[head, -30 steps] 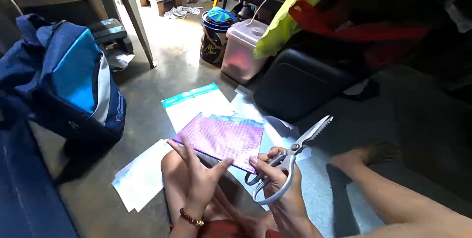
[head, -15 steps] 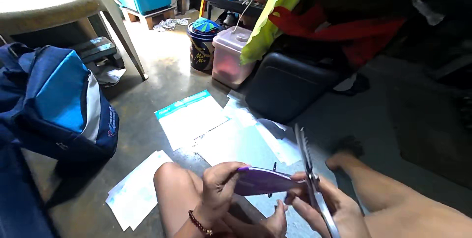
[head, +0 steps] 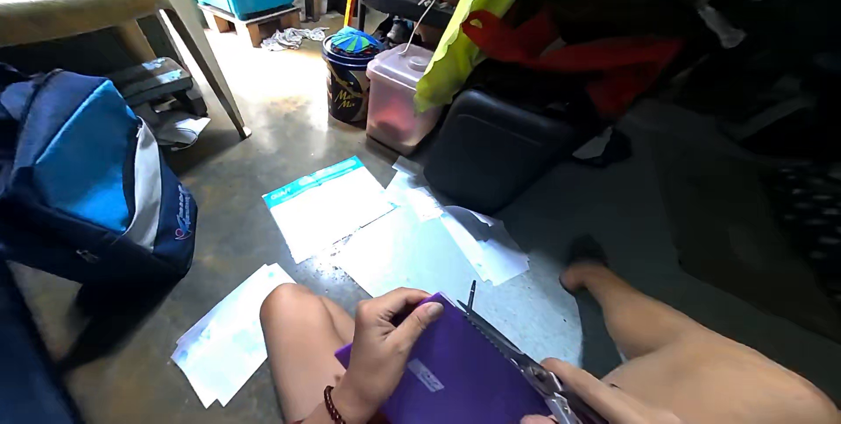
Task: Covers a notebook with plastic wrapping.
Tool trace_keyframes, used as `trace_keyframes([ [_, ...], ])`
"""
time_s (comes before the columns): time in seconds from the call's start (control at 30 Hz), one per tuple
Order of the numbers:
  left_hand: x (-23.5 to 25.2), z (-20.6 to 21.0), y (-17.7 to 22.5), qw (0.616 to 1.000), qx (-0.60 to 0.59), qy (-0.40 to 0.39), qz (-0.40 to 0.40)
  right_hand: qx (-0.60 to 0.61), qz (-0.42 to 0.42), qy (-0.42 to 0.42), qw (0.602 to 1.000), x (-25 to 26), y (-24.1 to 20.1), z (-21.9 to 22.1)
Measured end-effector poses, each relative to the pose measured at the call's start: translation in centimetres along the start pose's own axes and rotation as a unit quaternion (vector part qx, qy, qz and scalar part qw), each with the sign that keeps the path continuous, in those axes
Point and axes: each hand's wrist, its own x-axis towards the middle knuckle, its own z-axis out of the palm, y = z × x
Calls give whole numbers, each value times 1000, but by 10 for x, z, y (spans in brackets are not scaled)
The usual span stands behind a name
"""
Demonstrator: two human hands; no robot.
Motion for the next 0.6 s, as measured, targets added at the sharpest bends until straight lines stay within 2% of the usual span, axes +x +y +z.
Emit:
trace_keyframes([
  [0.17,3,1,7,999,36,-27,-12,0,0,21,1000,-1,1,9],
  [0.6,2,6,8,999,45,-13,-21,19,11,54,998,-3,0,23],
])
